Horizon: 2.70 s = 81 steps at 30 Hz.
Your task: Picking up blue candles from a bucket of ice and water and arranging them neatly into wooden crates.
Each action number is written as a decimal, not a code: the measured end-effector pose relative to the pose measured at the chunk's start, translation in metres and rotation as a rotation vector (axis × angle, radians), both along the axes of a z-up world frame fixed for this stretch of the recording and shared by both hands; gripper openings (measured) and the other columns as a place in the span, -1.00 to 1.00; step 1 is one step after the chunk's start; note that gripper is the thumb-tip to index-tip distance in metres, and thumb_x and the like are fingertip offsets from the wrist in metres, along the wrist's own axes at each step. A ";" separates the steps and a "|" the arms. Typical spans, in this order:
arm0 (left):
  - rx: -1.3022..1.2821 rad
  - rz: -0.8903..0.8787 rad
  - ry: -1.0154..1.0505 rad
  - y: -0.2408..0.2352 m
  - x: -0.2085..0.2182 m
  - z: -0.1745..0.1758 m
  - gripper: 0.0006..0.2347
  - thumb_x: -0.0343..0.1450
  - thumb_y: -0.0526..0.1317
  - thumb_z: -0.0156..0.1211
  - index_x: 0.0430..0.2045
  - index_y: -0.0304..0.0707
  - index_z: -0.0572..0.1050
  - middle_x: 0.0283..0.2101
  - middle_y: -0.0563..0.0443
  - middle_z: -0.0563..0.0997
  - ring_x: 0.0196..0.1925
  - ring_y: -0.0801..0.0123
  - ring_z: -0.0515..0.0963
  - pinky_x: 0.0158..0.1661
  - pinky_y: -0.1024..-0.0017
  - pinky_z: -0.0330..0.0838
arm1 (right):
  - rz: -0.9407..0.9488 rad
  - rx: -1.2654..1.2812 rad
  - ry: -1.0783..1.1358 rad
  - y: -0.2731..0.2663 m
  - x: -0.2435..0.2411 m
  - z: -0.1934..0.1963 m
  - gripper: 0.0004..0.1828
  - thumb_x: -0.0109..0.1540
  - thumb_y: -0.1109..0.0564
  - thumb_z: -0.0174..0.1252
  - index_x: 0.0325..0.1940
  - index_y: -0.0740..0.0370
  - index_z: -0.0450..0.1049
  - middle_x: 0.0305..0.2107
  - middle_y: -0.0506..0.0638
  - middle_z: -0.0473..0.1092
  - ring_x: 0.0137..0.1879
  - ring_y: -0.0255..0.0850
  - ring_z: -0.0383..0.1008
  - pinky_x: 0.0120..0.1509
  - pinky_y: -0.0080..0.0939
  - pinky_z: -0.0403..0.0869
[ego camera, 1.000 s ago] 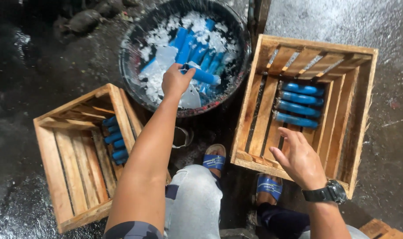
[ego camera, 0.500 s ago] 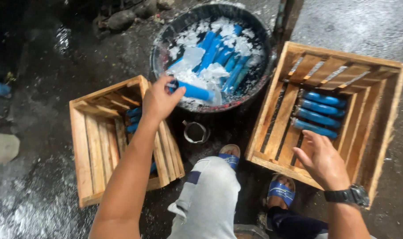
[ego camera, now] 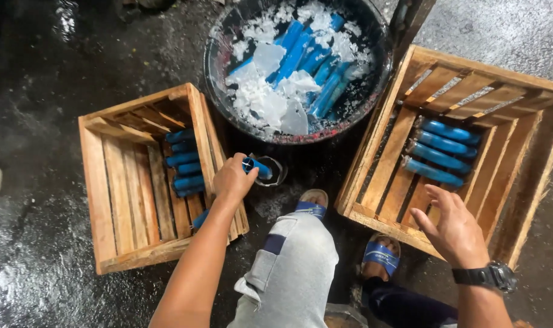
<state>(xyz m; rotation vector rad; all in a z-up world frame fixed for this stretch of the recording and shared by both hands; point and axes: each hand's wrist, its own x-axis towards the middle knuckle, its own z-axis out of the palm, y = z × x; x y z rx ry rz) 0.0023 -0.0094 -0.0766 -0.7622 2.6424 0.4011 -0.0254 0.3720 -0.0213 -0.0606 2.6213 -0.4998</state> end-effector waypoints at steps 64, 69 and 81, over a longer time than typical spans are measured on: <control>-0.021 -0.339 0.327 0.111 -0.243 -0.016 -0.63 0.22 -0.01 0.14 -0.23 -0.19 0.30 -0.32 -0.06 0.45 -0.20 0.10 0.49 -0.27 0.11 0.41 | -0.058 -0.188 0.050 0.003 -0.023 -0.004 -0.41 0.00 -0.10 0.06 0.10 -0.05 0.19 -0.13 0.04 0.25 -0.13 0.15 0.37 -0.14 0.16 0.41; 0.003 -0.214 0.253 0.114 -0.245 -0.041 -0.61 0.21 0.04 0.13 -0.22 -0.17 0.32 -0.31 -0.07 0.47 -0.19 0.08 0.49 -0.21 0.06 0.36 | -0.066 -0.211 0.022 0.003 -0.024 -0.005 -0.42 0.01 -0.08 0.05 0.11 -0.04 0.18 -0.14 0.02 0.25 -0.14 0.14 0.39 -0.14 0.12 0.42; 0.244 0.160 0.441 0.072 -0.195 0.020 -0.69 0.12 0.05 0.14 -0.39 -0.02 0.38 -0.61 0.21 0.52 -0.53 0.46 0.57 -0.31 0.39 0.39 | -0.049 -0.263 0.099 0.012 -0.015 -0.008 -0.44 0.03 -0.07 0.04 0.10 0.00 0.16 -0.14 0.00 0.25 -0.02 -0.01 0.35 -0.08 0.03 0.41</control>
